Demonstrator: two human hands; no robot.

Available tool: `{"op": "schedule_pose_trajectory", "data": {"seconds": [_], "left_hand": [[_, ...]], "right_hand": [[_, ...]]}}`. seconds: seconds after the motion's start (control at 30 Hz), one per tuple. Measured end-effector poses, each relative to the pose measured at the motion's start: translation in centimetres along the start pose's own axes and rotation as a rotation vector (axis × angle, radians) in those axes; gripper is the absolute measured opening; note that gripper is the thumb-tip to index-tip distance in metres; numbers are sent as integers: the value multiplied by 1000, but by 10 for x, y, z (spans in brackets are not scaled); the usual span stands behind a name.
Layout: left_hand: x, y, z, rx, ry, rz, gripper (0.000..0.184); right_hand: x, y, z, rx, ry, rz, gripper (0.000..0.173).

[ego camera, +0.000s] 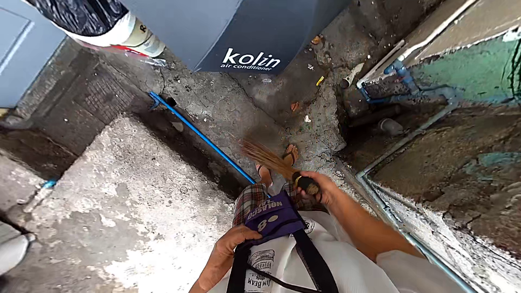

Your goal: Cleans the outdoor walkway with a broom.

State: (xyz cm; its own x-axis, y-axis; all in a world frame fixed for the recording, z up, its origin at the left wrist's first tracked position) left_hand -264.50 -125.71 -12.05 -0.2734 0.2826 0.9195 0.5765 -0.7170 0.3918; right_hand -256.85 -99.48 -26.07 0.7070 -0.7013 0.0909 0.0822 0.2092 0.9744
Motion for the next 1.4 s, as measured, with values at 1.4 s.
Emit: {"op": "schedule_pose_trajectory", "data": {"seconds": [1.4], "left_hand": [[58, -81, 57, -51, -58, -200, 21]], "right_hand": [[-301, 22, -84, 88, -211, -305, 28]]}}
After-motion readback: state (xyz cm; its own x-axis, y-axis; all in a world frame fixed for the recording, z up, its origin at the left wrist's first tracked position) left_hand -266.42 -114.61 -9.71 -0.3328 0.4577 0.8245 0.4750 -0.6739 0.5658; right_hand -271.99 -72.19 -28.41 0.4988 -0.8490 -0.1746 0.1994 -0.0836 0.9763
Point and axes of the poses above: each hand's wrist, its own y-axis away from the middle knuckle, its own z-axis out of the palm, x = y × z, the point moved 9 cm from there along -y, towards the middle knuckle, and after that the axes turned 3 degrees about y, right-handed, at the moved point
